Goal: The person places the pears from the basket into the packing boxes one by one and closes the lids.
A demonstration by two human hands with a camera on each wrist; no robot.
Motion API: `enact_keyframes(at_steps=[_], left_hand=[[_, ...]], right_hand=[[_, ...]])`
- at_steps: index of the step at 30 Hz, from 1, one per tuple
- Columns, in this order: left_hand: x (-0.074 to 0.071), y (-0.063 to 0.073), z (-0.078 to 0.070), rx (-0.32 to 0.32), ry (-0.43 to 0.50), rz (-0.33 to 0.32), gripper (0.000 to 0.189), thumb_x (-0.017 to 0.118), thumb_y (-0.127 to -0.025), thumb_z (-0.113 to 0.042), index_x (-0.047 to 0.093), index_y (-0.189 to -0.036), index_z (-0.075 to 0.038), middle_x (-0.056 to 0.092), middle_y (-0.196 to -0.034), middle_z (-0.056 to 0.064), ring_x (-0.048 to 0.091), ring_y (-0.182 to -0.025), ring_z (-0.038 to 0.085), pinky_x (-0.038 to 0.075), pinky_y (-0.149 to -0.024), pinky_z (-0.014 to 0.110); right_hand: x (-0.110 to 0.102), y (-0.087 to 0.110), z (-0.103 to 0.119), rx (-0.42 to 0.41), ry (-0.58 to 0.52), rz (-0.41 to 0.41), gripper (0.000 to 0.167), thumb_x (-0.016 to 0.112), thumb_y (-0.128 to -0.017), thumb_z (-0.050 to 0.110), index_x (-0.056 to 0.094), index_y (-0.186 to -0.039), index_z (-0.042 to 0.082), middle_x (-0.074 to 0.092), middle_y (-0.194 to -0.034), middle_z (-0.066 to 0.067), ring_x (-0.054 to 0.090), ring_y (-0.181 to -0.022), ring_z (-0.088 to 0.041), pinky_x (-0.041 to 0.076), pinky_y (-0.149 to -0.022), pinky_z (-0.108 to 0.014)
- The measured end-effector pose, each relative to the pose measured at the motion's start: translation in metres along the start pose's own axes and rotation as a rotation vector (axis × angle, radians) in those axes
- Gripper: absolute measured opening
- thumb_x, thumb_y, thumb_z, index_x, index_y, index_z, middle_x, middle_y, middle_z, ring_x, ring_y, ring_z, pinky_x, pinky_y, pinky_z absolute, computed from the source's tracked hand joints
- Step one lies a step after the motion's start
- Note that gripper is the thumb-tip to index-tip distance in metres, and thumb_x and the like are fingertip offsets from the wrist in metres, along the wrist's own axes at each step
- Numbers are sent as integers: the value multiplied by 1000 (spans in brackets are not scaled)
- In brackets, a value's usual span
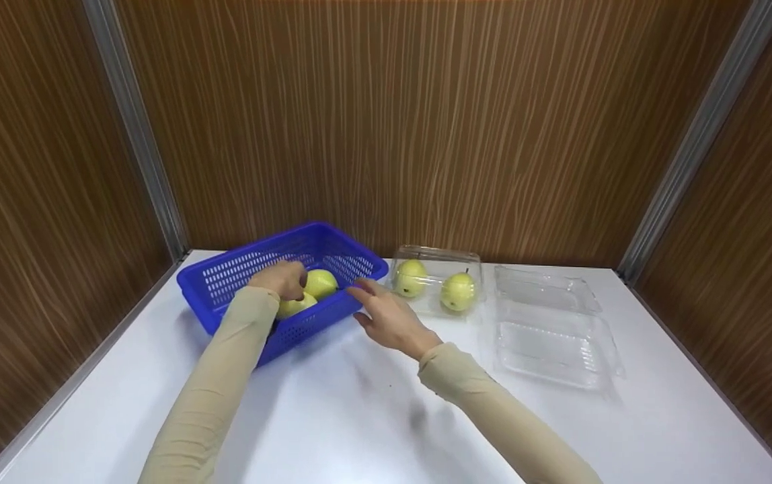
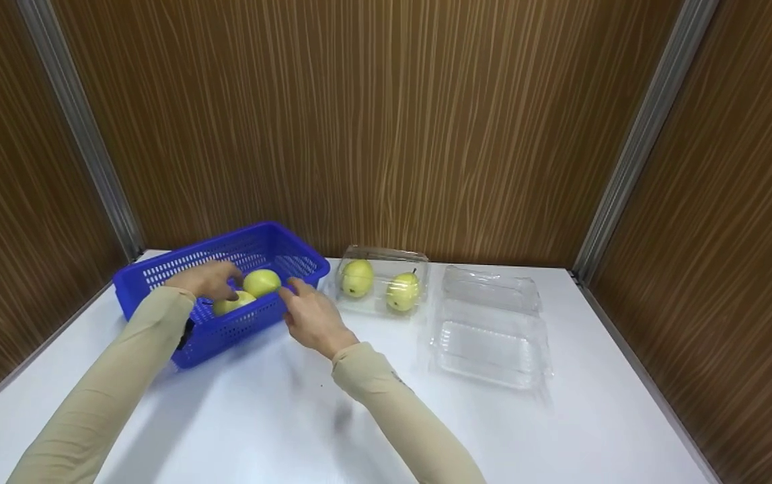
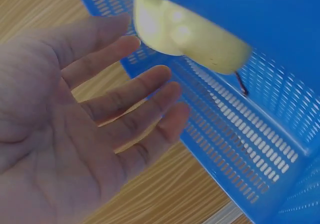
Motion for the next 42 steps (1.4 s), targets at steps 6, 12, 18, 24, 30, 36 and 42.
enact_keyframes(at_steps=[6,12,18,24,30,36,42], left_hand=[[8,-2,6,-14,-22,44,39,66,-89,-12,62,-126,-1,60,-130,20,56,-113,33,48,-96,51],[17,-4,16,-59,-21,176,51,70,-87,-14,57,-136,-8,52,-143,18,49,-130,38,42,-105,55],[25,-5,21,-117,-41,274,60,71,-85,-14,53,-142,-21,41,-153,15,37,-139,41,38,-107,59],[27,-9,21,-146,-56,270,63,70,-84,-10,53,-142,-28,39,-153,15,44,-130,35,49,-100,50],[24,-9,31,-191,-1,247,64,74,-79,-9,57,-139,-26,47,-148,13,49,-124,32,53,-94,48],[26,-2,35,-173,-2,306,64,76,-77,-8,60,-136,-22,47,-150,11,44,-135,32,46,-104,46],[23,12,34,-172,-63,314,61,74,-77,-4,62,-134,-20,49,-147,8,44,-137,28,47,-103,39]], right_hand=[[12,-6,23,-79,83,74,58,65,-94,19,44,-147,14,36,-155,-15,40,-141,-31,38,-112,-45],[29,-10,36,-102,134,165,64,66,-94,21,38,-152,20,29,-159,-14,31,-146,-32,34,-114,-51],[47,-6,41,-105,123,261,69,65,-94,23,31,-154,24,26,-161,-13,25,-148,-33,35,-113,-52],[52,-4,39,-93,130,260,73,67,-93,24,29,-155,23,26,-161,-12,21,-150,-31,33,-115,-51],[50,-5,40,-99,121,256,77,69,-91,25,28,-156,23,27,-161,-13,21,-150,-31,35,-114,-48],[49,-4,44,-107,105,257,81,71,-88,26,26,-156,21,26,-161,-13,20,-150,-32,36,-114,-44],[49,-4,47,-95,93,276,83,72,-88,28,25,-156,23,22,-163,-10,19,-150,-33,37,-113,-44]])
Point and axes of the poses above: each hand's wrist, its own y-axis away from the middle knuckle, its own x-axis out of the palm, z = x × y, the point moved 10 cm from there along -y, towards the middle knuckle
